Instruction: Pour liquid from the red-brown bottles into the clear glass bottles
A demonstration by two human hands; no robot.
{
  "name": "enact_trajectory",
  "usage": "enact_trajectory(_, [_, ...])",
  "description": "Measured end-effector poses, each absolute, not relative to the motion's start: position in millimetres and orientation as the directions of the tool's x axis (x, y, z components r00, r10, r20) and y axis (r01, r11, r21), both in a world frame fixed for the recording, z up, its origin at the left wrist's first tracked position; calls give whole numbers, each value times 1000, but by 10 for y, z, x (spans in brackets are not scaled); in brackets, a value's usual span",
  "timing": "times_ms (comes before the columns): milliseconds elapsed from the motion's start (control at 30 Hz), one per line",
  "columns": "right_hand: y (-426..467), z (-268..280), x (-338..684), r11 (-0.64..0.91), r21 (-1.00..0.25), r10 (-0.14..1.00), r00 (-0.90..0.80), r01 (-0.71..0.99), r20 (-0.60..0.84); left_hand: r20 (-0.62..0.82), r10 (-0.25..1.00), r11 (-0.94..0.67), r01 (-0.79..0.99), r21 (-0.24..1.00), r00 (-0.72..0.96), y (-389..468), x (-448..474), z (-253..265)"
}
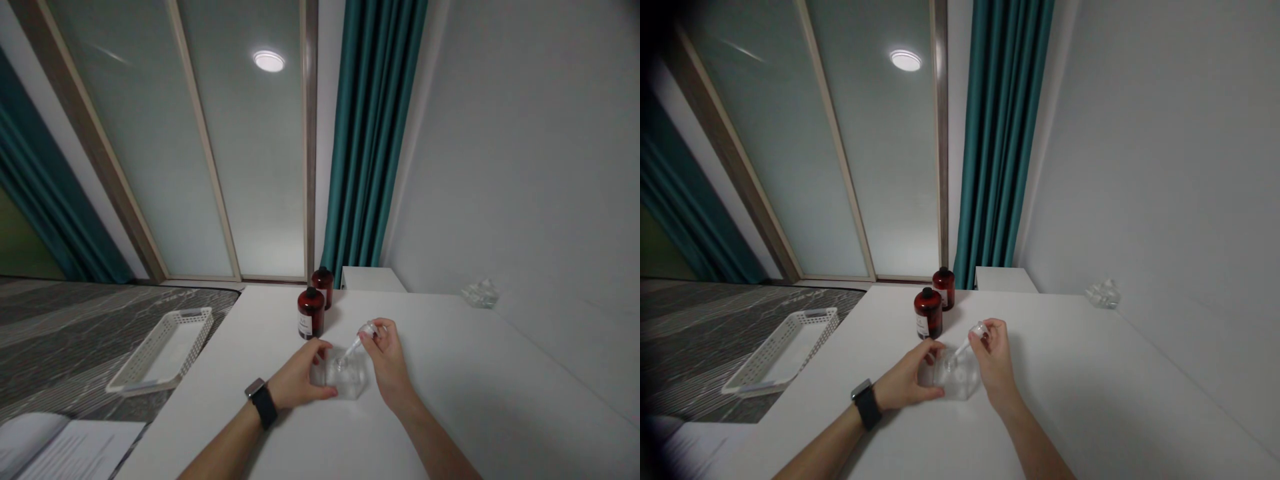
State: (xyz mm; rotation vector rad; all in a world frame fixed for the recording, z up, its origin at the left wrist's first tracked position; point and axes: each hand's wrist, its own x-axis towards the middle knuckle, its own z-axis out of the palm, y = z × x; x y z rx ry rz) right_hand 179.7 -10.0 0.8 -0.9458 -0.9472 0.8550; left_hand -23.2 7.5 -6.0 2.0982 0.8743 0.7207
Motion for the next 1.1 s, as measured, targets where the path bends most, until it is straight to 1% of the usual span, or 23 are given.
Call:
enact_trajectory(133, [-103,8,1797,350,-922,894,354,-165,276,197,767,-489,358,795,611,71,-234,-54])
enact_trajectory(433, [-100,31,1827,320,-933,915,310,-163,259,187,767,-484,362,796,614,71,-237,-40])
enact_trajectory(667, [-119,69,1893,361,-927,911,251,-102,327,189,764,-486,358,797,616,84,-251,-44])
enact_trajectory(833, [-81,23,1977,350,-931,910,272,-104,312,190,771,-483,364,796,608,74,-254,-34])
enact_trajectory(933, [-25,-42,2059,337,-941,894,327,-39,306,175,784,-466,380,799,595,71,-255,-38])
enact_trajectory(1100, [80,-168,2224,333,-936,862,364,115,352,183,778,-471,366,802,601,77,-258,-45])
